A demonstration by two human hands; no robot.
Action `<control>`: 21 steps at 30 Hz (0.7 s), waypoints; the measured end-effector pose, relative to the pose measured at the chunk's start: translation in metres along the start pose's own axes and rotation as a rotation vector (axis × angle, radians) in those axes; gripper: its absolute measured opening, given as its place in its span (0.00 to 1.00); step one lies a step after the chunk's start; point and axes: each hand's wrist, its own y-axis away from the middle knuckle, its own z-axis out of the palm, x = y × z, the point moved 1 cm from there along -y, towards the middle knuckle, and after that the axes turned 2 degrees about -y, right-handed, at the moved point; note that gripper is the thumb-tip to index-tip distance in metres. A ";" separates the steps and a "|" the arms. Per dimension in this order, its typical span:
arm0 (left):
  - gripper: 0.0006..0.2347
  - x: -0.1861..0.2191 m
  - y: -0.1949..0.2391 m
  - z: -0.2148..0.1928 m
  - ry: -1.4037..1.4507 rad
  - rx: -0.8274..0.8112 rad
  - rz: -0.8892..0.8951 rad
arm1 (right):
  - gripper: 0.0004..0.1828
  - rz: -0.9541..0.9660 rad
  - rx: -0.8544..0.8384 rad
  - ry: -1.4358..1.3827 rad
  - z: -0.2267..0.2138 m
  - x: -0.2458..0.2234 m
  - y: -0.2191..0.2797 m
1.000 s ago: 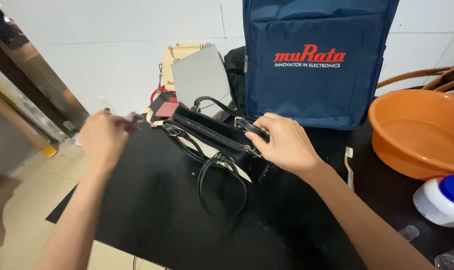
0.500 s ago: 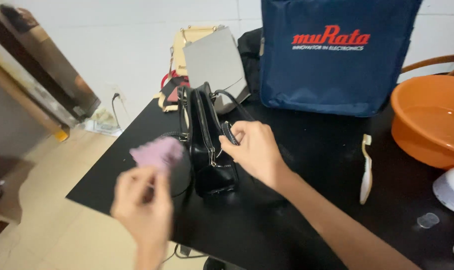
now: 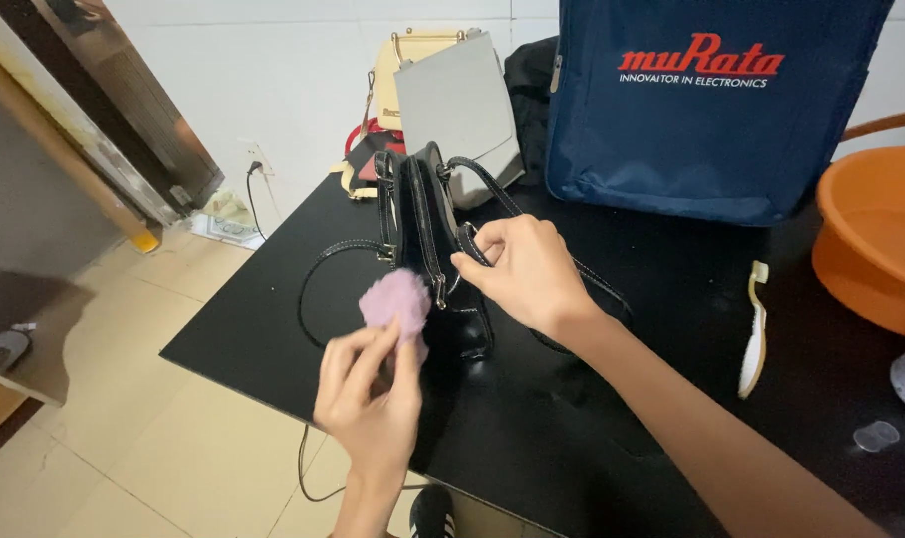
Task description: The person cleans a white and black handbag using a purple cloth. They wipe the exterior, handles, and zipper area, rotating the bag to access different sides. A spray bottle is briefly picked up and set down.
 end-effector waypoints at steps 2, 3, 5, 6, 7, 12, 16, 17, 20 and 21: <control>0.07 -0.008 0.004 0.014 -0.002 -0.058 0.040 | 0.32 0.011 -0.002 0.004 -0.002 -0.001 0.001; 0.07 -0.011 0.006 0.020 -0.005 -0.117 0.082 | 0.31 0.022 -0.002 0.006 -0.003 -0.002 0.001; 0.08 -0.020 0.018 0.020 -0.068 -0.163 0.145 | 0.32 0.020 -0.016 -0.016 -0.004 0.000 0.001; 0.09 -0.024 0.024 0.021 -0.129 -0.206 0.207 | 0.34 0.018 -0.028 -0.034 -0.005 0.002 0.001; 0.09 -0.024 0.031 0.019 -0.129 -0.211 0.205 | 0.34 0.022 -0.030 -0.035 -0.005 0.000 0.002; 0.04 -0.028 0.053 0.020 -0.296 -0.611 -0.052 | 0.33 -0.026 -0.024 0.057 0.001 -0.002 -0.001; 0.06 -0.024 0.061 0.025 -0.348 -0.678 -0.167 | 0.33 0.008 -0.048 0.048 -0.004 -0.005 0.003; 0.05 -0.021 0.060 0.026 -0.377 -0.692 -0.184 | 0.33 -0.005 -0.046 0.034 -0.004 -0.005 0.003; 0.05 -0.016 0.065 0.032 -0.414 -0.723 -0.228 | 0.35 -0.042 -0.045 0.005 -0.002 -0.002 0.000; 0.06 -0.015 0.069 0.035 -0.419 -0.737 -0.255 | 0.36 -0.066 -0.046 -0.006 -0.002 0.000 -0.001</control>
